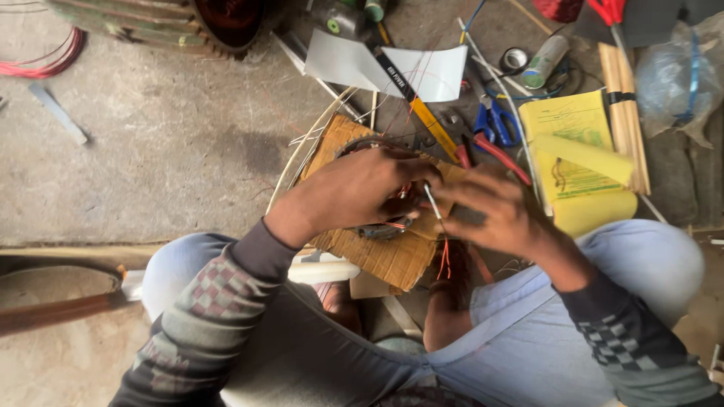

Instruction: The person sits on the floor and works on an electric motor stator, fitting white slot insulation strips into the stator slots and positioning copper winding wires. They use pliers to grip and adjust wires and a file-like tool on the assembly, while another worker handles a motor housing nearby.

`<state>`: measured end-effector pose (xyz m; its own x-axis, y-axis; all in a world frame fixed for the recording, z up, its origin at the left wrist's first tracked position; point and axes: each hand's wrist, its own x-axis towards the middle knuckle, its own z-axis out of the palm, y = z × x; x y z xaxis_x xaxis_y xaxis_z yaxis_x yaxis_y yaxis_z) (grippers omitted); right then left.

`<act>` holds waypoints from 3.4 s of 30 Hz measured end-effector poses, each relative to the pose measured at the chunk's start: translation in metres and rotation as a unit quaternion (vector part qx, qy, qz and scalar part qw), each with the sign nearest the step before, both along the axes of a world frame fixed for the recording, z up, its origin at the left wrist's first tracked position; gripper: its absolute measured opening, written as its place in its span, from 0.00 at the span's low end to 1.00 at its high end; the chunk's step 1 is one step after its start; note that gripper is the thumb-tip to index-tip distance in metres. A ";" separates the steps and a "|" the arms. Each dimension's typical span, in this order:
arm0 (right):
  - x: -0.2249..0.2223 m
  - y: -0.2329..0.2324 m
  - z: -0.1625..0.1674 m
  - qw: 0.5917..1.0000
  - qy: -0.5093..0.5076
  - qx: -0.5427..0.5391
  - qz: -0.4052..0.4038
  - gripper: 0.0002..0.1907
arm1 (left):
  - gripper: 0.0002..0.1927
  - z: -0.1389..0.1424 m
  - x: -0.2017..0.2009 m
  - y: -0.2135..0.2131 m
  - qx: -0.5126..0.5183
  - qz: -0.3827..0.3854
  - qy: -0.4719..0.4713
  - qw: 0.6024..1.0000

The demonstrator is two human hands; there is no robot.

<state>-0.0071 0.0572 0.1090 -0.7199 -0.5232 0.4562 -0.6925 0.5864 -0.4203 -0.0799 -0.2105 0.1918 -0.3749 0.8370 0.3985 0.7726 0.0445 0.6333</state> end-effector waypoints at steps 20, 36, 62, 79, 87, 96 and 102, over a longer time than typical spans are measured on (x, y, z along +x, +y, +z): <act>-0.002 0.030 -0.030 0.733 -0.394 -0.547 -0.094 0.02 | 0.11 -0.037 0.013 0.066 -0.020 0.170 -0.024 0.985; -0.041 0.060 -0.054 0.935 -0.200 0.141 -0.258 0.27 | 0.07 -0.069 -0.004 0.080 0.152 0.164 -0.348 0.910; 0.034 0.041 -0.001 0.652 -0.356 -0.670 -0.018 0.32 | 0.08 -0.081 -0.014 0.085 0.303 0.127 -0.488 0.809; 0.083 -0.006 0.001 0.786 -0.350 -0.470 -0.196 0.33 | 0.09 -0.061 0.000 0.092 0.254 0.182 -0.409 0.857; 0.079 -0.005 0.005 0.817 -0.356 -0.398 -0.216 0.30 | 0.09 -0.056 0.005 0.096 0.175 0.228 -0.308 0.907; 0.080 -0.011 0.004 0.825 -0.351 -0.329 -0.296 0.23 | 0.10 -0.056 0.004 0.095 0.172 0.227 -0.285 0.915; 0.078 -0.011 -0.004 0.863 -0.283 -0.240 -0.341 0.31 | 0.11 -0.056 0.004 0.093 0.138 0.226 -0.284 0.922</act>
